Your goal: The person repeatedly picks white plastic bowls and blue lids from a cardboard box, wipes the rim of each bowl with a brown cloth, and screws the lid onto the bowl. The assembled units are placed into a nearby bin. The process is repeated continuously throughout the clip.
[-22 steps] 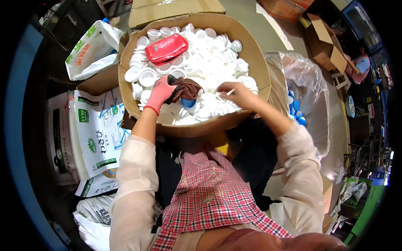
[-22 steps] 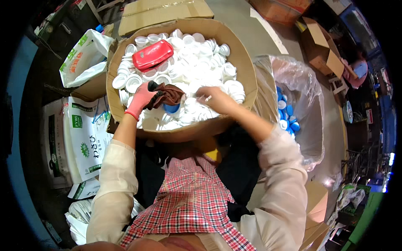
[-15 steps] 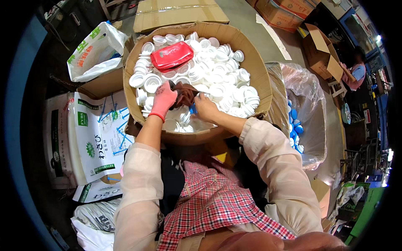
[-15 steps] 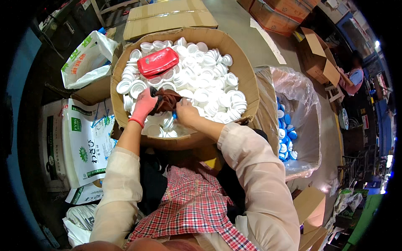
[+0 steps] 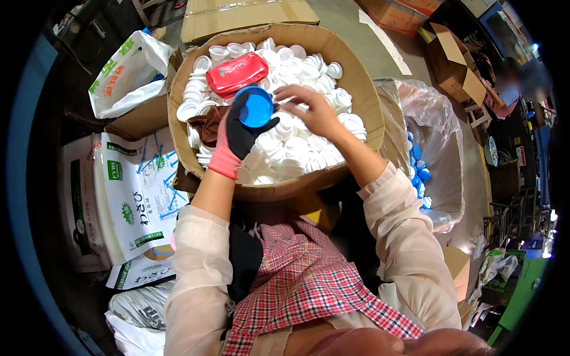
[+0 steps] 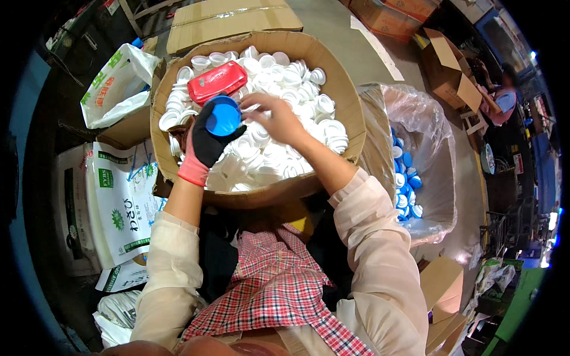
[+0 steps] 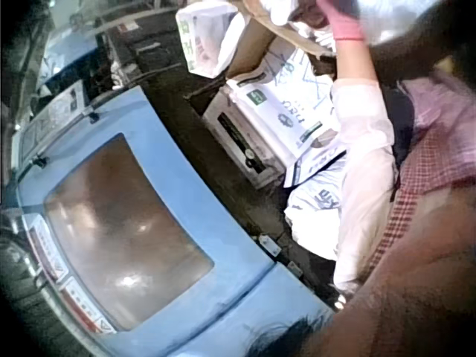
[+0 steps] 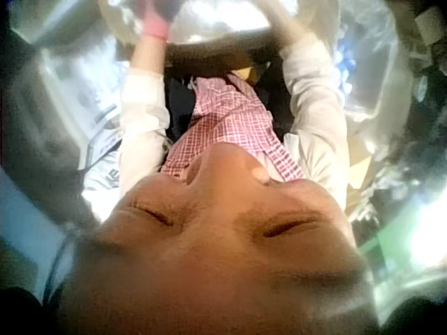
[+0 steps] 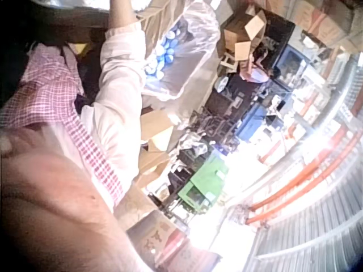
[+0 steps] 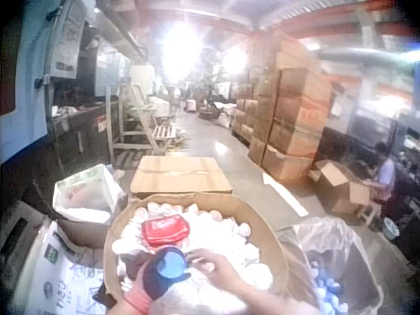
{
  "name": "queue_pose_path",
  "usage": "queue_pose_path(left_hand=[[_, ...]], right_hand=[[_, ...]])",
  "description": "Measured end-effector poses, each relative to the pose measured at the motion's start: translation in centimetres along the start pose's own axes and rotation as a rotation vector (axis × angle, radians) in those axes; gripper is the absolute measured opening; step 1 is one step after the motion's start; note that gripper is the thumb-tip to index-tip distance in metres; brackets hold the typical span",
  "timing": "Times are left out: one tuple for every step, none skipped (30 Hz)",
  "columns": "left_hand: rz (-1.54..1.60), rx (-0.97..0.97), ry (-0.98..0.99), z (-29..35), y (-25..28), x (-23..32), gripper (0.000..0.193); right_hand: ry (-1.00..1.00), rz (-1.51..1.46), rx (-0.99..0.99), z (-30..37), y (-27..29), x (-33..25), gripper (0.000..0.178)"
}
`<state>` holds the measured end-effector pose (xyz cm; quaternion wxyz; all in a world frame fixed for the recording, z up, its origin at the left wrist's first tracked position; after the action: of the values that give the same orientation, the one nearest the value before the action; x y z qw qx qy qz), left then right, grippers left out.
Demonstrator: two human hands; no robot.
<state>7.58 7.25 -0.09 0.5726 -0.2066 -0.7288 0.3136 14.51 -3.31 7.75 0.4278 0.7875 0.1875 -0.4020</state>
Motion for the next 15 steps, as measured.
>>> queue_pose_path(left_hand=[[0.201, 0.04, 0.074, -0.3, -0.7, 0.4, 0.062], [0.407, 0.086, 0.15, -0.6, -1.6, 0.5, 0.068], [0.487, 0.072, 0.199, -0.6, -2.2, 0.0, 0.071], [0.56, 0.059, 0.24, -0.6, -2.5, -0.2, 0.074], [0.63, 0.044, 0.282, -0.6, -2.8, -0.3, 0.077], [0.333, -0.051, 0.165, -0.4, -3.5, 0.9, 0.08], [0.228, -0.091, 0.13, -0.4, -4.0, 1.3, 0.079], [0.122, -0.129, 0.09, -0.5, -4.6, 1.8, 0.078], [0.126, -0.124, 0.092, -0.6, -4.7, 1.7, 0.074], [0.127, -0.118, 0.093, -0.7, -4.7, 1.8, 0.07], [0.04, -0.127, 0.064, -0.6, -5.0, 2.1, 0.067], [-0.047, -0.131, 0.032, -0.5, -5.1, 2.5, 0.063], [0.064, -0.11, 0.072, -0.4, -4.9, 2.2, 0.062], [0.18, -0.095, 0.116, -0.4, -4.9, 1.6, 0.06], [0.295, -0.08, 0.16, -0.4, -4.9, 1.0, 0.058]], right_hand=[[-0.093, 0.081, 0.087, -0.4, 2.4, 2.3, 0.018], [-0.146, 0.385, -0.005, 0.1, 2.8, 6.5, 0.024], [-0.195, 0.682, -0.105, 1.2, 2.3, 11.1, 0.029], [-0.344, 0.786, -0.227, 2.9, 1.3, 15.2, 0.034], [-0.493, 0.887, -0.348, 4.8, 0.5, 18.2, 0.038], [-0.54, 0.879, -0.419, 5.7, -0.4, 19.2, 0.041], [-0.587, 0.872, -0.49, 6.5, -1.1, 20.1, 0.044], [-0.577, 0.882, -0.54, 6.7, -1.7, 20.7, 0.034], [-0.529, 0.842, -0.521, 6.1, -1.6, 20.5, 0.032], [-0.483, 0.801, -0.501, 5.4, -1.5, 20.2, 0.029], [-0.44, 0.761, -0.48, 4.9, -1.5, 20.0, 0.027], [-0.246, 0.643, -0.394, 3.6, -1.2, 16.5, 0.021], [-0.139, 0.562, -0.363, 2.5, -0.5, 11.8, 0.021], [-0.056, 0.39, -0.286, 2.2, 0.7, 8.2, 0.025], [-0.013, 0.295, -0.22, 2.1, 1.8, 5.0, 0.032]])
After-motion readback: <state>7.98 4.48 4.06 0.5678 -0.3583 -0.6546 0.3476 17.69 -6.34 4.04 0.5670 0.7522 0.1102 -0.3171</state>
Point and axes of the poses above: each hand's wrist, its own z-axis away from the middle knuckle, its own y-axis out of the back of the hand, x = y × z, the point moved 10 cm from there along -z, towards the middle knuckle, and after that the axes turned 6 degrees about z, right-handed, at the moved point
